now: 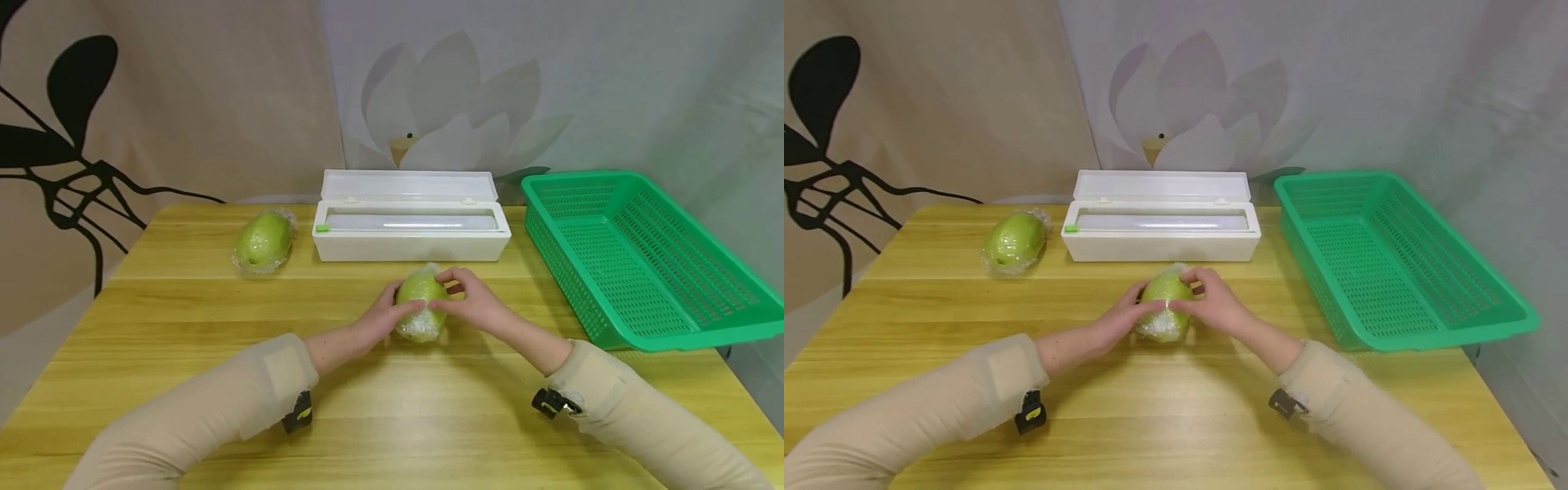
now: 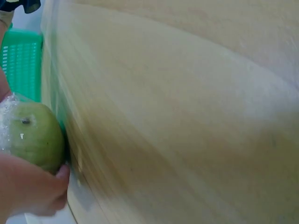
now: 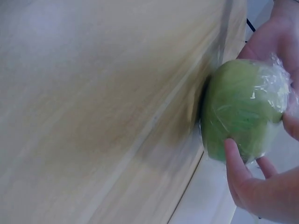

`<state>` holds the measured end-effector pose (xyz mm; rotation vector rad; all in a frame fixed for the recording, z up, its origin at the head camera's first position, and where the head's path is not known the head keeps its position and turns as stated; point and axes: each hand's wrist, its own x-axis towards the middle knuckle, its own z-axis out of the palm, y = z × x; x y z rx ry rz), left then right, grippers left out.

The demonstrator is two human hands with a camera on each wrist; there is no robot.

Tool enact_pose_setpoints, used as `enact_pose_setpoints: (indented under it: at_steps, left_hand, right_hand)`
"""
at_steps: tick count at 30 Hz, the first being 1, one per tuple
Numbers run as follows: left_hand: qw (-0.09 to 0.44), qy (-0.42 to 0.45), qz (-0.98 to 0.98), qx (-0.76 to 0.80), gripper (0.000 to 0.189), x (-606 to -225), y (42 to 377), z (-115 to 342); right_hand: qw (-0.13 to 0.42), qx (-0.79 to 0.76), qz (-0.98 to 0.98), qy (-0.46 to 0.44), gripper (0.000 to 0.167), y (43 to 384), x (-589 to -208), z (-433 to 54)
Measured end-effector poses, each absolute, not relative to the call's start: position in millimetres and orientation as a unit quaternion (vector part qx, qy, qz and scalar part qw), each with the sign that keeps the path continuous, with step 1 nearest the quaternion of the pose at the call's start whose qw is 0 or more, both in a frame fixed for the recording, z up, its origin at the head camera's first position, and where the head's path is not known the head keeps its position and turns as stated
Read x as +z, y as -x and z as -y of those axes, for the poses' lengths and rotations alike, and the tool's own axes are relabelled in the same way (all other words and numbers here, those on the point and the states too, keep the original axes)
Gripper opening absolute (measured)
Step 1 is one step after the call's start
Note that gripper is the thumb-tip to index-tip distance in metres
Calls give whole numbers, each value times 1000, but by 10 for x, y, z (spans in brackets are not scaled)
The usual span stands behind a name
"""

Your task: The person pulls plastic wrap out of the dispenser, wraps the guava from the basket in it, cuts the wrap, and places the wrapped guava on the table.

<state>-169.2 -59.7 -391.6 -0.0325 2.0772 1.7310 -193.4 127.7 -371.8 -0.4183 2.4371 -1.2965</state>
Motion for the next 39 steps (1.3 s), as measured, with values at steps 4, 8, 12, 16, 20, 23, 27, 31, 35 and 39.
enact_pose_setpoints:
  at_steps: [4, 8, 12, 16, 20, 23, 27, 31, 35, 39]
  left_hand:
    - [185, 37, -764, 617, 71, -3925, 1673, 561]
    - [179, 47, -764, 619, 71, -3936, 1683, 537]
    - [186, 49, -753, 629, 66, -3913, 1698, 543]
    - [184, 53, -740, 645, 56, -3856, 1712, 566]
    - [165, 65, -736, 654, 51, -3823, 1755, 623]
    - [156, 74, -731, 660, 58, -3823, 1788, 677]
    - [181, 87, -735, 648, 70, -3840, 1814, 725]
    - [236, 69, -741, 624, 68, -3857, 1833, 730]
    - [260, 51, -737, 622, 65, -3853, 1837, 700]
    - [247, 46, -744, 619, 67, -3844, 1809, 654]
  right_hand:
    - [184, -450, -861, 150, 50, 1945, -3708, -1301]
    - [179, -425, -877, 135, 52, 1940, -3688, -1316]
    - [174, -424, -880, 129, 51, 1934, -3671, -1310]
    - [190, -459, -859, 125, 52, 1941, -3665, -1305]
    - [201, -482, -845, 117, 54, 1942, -3661, -1303]
    - [204, -492, -839, 112, 54, 1941, -3671, -1310]
    - [207, -495, -837, 109, 53, 1953, -3696, -1332]
    - [217, -495, -834, 114, 51, 1962, -3713, -1353]
    - [208, -472, -848, 123, 54, 1960, -3727, -1348]
    - [182, -415, -882, 127, 55, 1948, -3739, -1308]
